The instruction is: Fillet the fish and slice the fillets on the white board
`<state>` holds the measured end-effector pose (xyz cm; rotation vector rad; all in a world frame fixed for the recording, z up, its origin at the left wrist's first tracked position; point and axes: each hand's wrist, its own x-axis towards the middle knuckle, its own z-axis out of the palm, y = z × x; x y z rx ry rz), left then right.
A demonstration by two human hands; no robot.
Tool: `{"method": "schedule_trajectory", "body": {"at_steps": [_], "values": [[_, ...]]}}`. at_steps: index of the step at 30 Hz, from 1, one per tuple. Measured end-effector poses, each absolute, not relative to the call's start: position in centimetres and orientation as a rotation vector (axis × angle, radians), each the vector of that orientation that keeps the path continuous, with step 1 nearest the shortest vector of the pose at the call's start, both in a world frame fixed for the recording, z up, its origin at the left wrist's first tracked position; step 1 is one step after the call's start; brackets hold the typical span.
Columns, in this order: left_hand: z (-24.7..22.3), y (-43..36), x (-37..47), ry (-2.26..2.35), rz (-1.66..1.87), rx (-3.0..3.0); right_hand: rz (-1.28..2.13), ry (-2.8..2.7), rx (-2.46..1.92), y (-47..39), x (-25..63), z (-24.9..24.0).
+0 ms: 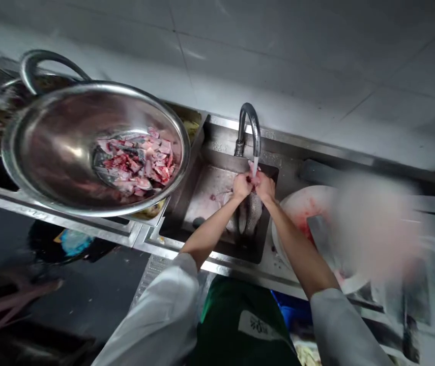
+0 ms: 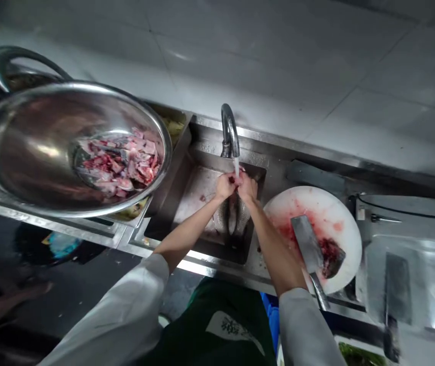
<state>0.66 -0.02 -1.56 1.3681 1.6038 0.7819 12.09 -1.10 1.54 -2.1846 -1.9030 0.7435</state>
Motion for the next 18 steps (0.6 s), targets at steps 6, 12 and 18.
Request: {"method": "schedule_trajectory", "body": {"at_steps": [6,12,18], "values": [[-3.1,0.6,-1.0,1.399,0.903,0.656,0.783,-1.866,-2.005,-0.4,14.1,0.0],[-2.8,0.4,-3.0,1.030,0.766,0.582,1.157,-1.666,-1.749,0.1,15.3,-1.6],[-3.0,1.0,-2.2,1.053,0.823,0.487,1.123,-1.647,-1.663,0.3,14.7,-1.4]]}}
